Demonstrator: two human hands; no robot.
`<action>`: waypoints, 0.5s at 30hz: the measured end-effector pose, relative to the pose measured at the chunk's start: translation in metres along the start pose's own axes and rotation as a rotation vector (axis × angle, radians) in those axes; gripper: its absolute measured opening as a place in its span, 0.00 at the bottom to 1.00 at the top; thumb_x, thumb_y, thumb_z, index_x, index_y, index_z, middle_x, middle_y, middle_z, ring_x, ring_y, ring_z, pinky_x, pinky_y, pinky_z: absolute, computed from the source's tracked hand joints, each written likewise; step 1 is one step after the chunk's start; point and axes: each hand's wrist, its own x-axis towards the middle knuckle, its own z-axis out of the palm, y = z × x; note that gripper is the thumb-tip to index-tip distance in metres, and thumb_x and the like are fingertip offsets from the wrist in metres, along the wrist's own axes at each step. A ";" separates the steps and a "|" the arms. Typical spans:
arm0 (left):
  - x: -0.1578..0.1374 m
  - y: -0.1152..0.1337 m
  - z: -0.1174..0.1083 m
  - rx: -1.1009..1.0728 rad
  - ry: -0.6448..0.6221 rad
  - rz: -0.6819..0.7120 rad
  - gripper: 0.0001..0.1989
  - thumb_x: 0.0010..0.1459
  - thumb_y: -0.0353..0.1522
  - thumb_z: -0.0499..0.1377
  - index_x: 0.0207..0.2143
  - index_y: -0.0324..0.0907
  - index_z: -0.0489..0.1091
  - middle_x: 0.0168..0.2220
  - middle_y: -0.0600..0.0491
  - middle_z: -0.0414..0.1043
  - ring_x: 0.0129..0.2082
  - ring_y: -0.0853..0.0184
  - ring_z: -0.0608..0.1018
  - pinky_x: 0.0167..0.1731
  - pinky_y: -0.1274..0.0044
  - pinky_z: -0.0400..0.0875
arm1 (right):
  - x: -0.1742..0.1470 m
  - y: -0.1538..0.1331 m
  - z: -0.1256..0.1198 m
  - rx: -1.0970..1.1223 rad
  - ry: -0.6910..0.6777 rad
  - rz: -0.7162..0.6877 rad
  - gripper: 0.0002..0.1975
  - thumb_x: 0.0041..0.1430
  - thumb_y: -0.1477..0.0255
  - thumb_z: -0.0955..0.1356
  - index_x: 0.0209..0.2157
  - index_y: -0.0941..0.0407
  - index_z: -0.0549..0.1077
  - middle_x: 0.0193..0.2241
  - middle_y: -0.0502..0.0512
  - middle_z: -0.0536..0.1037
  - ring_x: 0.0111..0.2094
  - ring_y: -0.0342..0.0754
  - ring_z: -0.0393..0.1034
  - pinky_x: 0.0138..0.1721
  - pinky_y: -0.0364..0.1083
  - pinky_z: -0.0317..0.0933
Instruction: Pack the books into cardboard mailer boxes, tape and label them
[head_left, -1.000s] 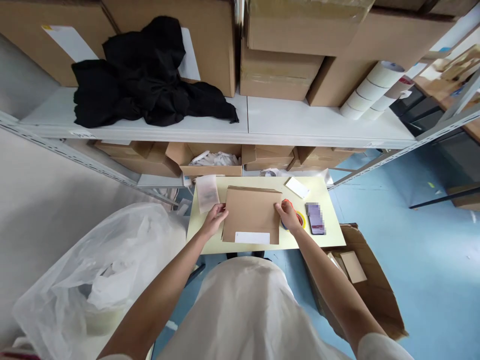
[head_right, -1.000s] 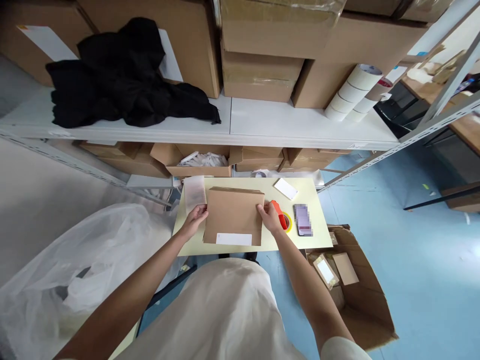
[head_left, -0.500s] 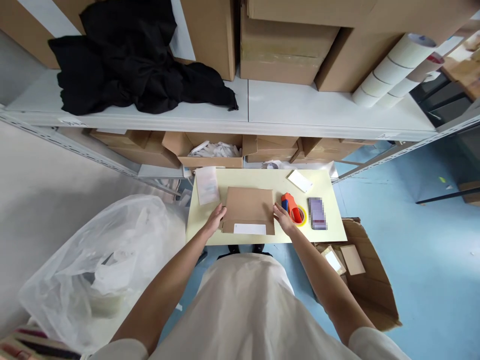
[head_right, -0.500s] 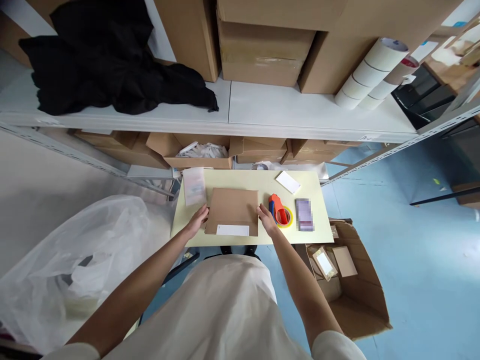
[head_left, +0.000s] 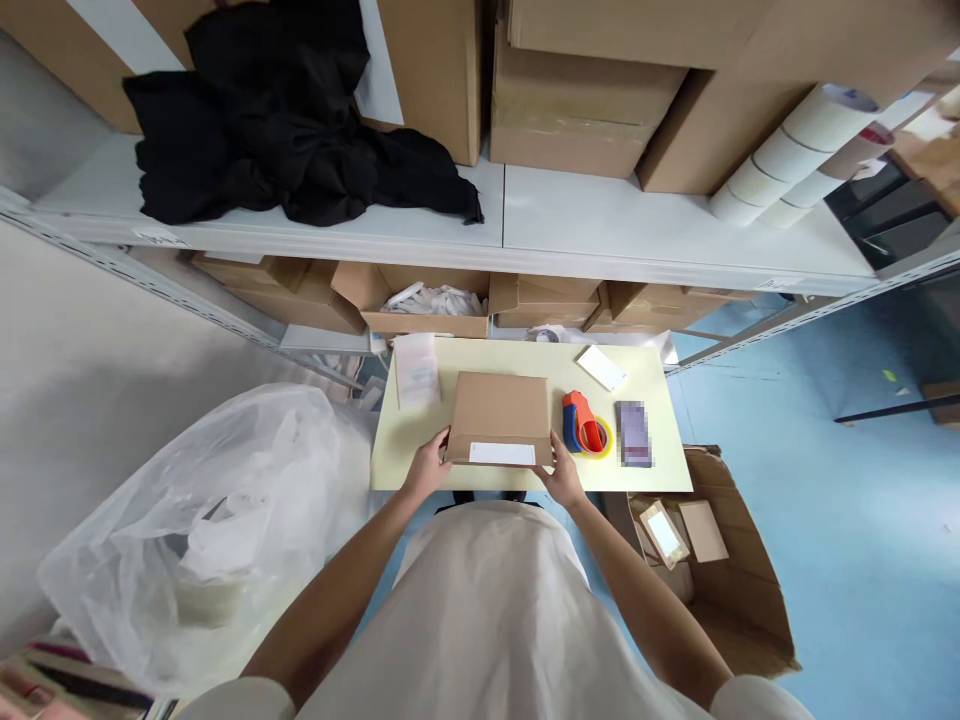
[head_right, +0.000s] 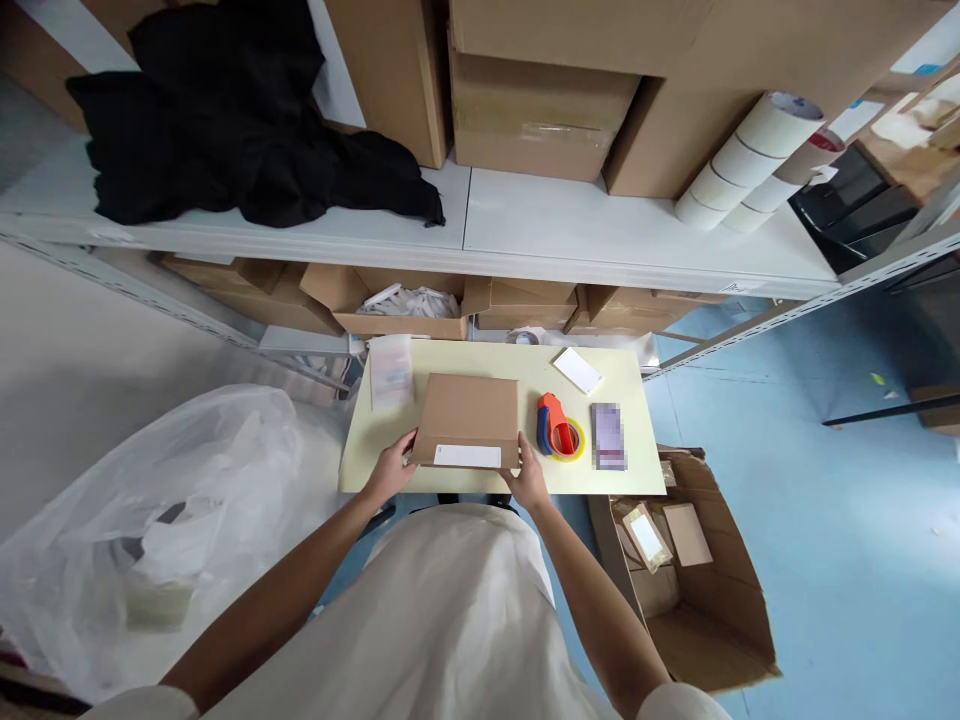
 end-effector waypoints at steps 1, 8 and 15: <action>0.003 0.008 -0.003 0.019 0.035 -0.006 0.27 0.49 0.31 0.54 0.54 0.39 0.64 0.48 0.45 0.73 0.46 0.59 0.76 0.44 0.71 0.70 | 0.004 -0.008 -0.005 -0.023 0.035 0.006 0.37 0.52 0.68 0.66 0.62 0.56 0.51 0.54 0.64 0.66 0.49 0.53 0.67 0.47 0.53 0.65; 0.028 0.057 -0.038 0.221 0.197 -0.050 0.18 0.57 0.42 0.50 0.23 0.42 0.69 0.20 0.53 0.69 0.24 0.67 0.72 0.27 0.78 0.62 | 0.038 -0.063 -0.058 -0.277 0.060 0.098 0.24 0.58 0.62 0.62 0.54 0.57 0.64 0.45 0.59 0.73 0.42 0.49 0.71 0.45 0.48 0.63; 0.062 0.052 -0.036 0.206 0.098 -0.123 0.11 0.54 0.39 0.56 0.27 0.40 0.70 0.22 0.53 0.69 0.26 0.64 0.73 0.27 0.76 0.62 | 0.070 -0.096 -0.060 -0.670 -0.100 0.199 0.26 0.52 0.60 0.66 0.51 0.60 0.65 0.41 0.63 0.75 0.45 0.58 0.68 0.40 0.49 0.59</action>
